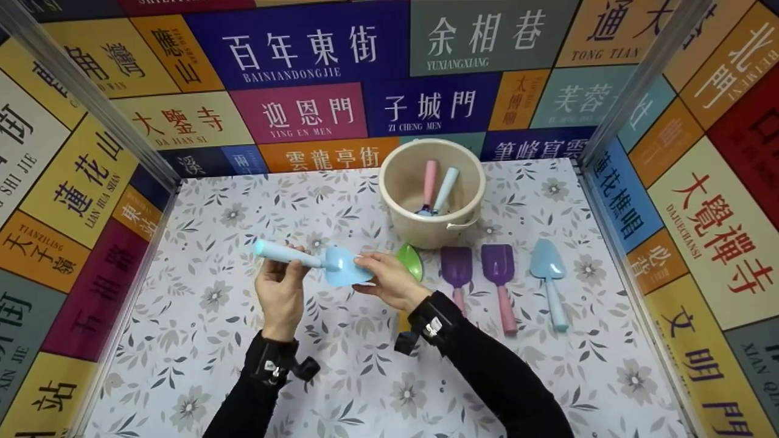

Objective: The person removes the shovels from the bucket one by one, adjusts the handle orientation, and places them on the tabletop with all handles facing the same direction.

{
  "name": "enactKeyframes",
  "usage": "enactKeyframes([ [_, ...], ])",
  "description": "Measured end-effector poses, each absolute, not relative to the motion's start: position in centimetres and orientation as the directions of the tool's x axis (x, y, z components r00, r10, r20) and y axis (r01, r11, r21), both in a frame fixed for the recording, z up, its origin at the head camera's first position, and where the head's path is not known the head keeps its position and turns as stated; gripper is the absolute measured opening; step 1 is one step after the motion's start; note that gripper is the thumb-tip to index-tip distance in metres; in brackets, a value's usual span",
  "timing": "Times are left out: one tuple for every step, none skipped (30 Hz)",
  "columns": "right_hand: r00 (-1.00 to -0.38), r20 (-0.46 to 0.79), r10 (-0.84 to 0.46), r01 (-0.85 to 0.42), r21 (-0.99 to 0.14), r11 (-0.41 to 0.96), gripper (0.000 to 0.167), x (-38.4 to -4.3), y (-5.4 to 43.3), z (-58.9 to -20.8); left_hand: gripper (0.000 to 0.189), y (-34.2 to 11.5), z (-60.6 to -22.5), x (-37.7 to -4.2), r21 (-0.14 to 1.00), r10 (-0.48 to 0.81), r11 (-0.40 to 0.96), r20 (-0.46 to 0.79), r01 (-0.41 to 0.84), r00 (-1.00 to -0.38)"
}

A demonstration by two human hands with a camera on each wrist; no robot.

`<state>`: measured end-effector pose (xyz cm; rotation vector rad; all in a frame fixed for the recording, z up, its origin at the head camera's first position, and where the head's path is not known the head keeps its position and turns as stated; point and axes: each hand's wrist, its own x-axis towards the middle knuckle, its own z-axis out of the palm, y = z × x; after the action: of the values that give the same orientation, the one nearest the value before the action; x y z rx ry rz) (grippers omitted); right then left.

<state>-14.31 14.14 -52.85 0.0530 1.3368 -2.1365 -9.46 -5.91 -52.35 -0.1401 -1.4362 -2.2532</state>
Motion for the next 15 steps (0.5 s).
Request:
enactKeyframes([
  [-0.81,-0.34,-0.479,0.515,-0.802,-0.301,0.019,-14.23,13.99,-52.91,0.066,-5.81,-52.44,-9.43,0.833,-0.324,-0.343,0.328,0.434,-0.887],
  [-0.811,-0.339,-0.478,0.514,-0.803,-0.302,0.022,-14.18,13.86,-52.96,0.067,-5.72,-52.53,-9.4,0.835,-0.323,-0.338,0.331,0.435,-0.887],
  [-0.814,-0.337,-0.473,0.51,-0.804,-0.305,0.024,-14.14,13.73,-53.02,0.07,-5.62,-52.6,-9.39,0.834,-0.321,-0.335,0.336,0.438,-0.885],
  [-0.82,-0.334,-0.465,0.504,-0.806,-0.311,0.026,-14.12,13.63,-53.07,0.072,-5.54,-52.66,-9.39,0.833,-0.319,-0.333,0.342,0.442,-0.884],
  [-0.827,-0.332,-0.454,0.497,-0.809,-0.315,0.028,-14.11,13.55,-53.11,0.073,-5.47,-52.71,-9.4,0.831,-0.317,-0.333,0.347,0.446,-0.883],
  [-0.834,-0.325,-0.447,0.488,-0.813,-0.319,0.028,-14.1,13.48,-53.15,0.074,-5.41,-52.75,-9.4,0.829,-0.315,-0.328,0.355,0.452,-0.88],
  [-0.839,-0.32,-0.44,0.48,-0.816,-0.323,0.028,-14.1,13.45,-53.18,0.074,-5.37,-52.78,-9.4,0.827,-0.312,-0.323,0.365,0.459,-0.877],
  [-0.843,-0.315,-0.436,0.475,-0.817,-0.328,0.027,-14.1,13.44,-53.19,0.074,-5.33,-52.79,-9.41,0.825,-0.308,-0.319,0.375,0.466,-0.874],
  [-0.846,-0.309,-0.434,0.468,-0.82,-0.329,0.027,-14.09,13.46,-53.2,0.074,-5.3,-52.79,-9.41,0.823,-0.304,-0.315,0.385,0.473,-0.871],
  [-0.849,-0.303,-0.433,0.461,-0.825,-0.327,0.027,-14.1,13.51,-53.21,0.071,-5.3,-52.82,-9.4,0.82,-0.299,-0.31,0.397,0.482,-0.868],
  [-0.851,-0.296,-0.433,0.454,-0.83,-0.324,0.026,-14.1,13.56,-53.21,0.069,-5.31,-52.85,-9.37,0.817,-0.292,-0.307,0.408,0.489,-0.865],
  [-0.854,-0.291,-0.432,0.447,-0.835,-0.321,0.027,-14.1,13.62,-53.2,0.066,-5.31,-52.88,-9.34,0.813,-0.286,-0.303,0.42,0.497,-0.862],
  [-0.856,-0.286,-0.431,0.441,-0.839,-0.319,0.028,-14.12,13.69,-53.17,0.063,-5.31,-52.87,-9.31,0.808,-0.28,-0.301,0.432,0.506,-0.857],
  [-0.859,-0.283,-0.427,0.436,-0.842,-0.318,0.03,-14.14,13.76,-53.13,0.061,-5.3,-52.87,-9.28,0.803,-0.276,-0.302,0.443,0.514,-0.853],
  [-0.862,-0.282,-0.42,0.43,-0.847,-0.314,0.031,-14.16,13.83,-53.07,0.058,-5.3,-52.87,-9.28,0.797,-0.271,-0.301,0.455,0.523,-0.848],
])
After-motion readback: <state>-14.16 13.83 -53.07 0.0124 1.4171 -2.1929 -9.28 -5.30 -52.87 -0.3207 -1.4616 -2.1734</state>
